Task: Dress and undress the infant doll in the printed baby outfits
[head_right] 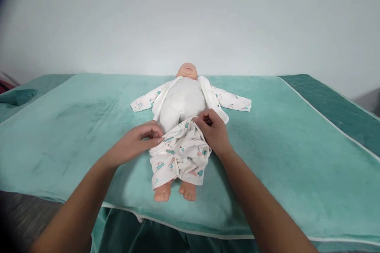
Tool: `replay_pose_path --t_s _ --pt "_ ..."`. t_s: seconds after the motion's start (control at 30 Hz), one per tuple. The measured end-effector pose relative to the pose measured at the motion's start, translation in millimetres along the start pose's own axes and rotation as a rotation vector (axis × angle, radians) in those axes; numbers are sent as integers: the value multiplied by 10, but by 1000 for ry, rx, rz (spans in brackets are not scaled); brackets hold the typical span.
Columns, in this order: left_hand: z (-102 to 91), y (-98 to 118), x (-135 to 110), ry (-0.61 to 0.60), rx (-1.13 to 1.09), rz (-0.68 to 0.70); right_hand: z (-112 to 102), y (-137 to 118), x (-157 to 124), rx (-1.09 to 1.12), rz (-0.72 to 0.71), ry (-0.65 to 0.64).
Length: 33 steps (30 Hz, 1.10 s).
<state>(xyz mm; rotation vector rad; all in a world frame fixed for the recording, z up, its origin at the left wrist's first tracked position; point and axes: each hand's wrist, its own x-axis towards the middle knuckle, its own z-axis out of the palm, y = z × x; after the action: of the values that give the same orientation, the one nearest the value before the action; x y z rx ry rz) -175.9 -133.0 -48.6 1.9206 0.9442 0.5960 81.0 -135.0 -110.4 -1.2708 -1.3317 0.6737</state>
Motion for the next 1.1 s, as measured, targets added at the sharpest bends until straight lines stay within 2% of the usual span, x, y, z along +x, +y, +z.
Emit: replay_pose_path --t_s 0.1,0.2,0.37,0.47,0.67,0.8,0.93,1.1 --pt "55 38 35 40 79 24 -36 15 12 15 -22 -30" --pt "98 60 74 106 82 43 -35 29 23 -14 -144 32" --pt "143 55 178 442 -66 -4 -7 78 -6 -63 -243 99" --pt "162 40 276 509 -203 -73 -33 73 13 -103 -278 106" --pt "84 -18 585 596 -242 -104 -168 -80 390 -288 -113 116" --pt "29 -133 838 672 -290 -139 -79 -36 643 -275 -47 135" --pt "119 -328 939 715 -259 -142 39 98 631 -84 47 118" --pt "219 -538 862 756 -233 -80 -74 101 535 -54 101 -24"
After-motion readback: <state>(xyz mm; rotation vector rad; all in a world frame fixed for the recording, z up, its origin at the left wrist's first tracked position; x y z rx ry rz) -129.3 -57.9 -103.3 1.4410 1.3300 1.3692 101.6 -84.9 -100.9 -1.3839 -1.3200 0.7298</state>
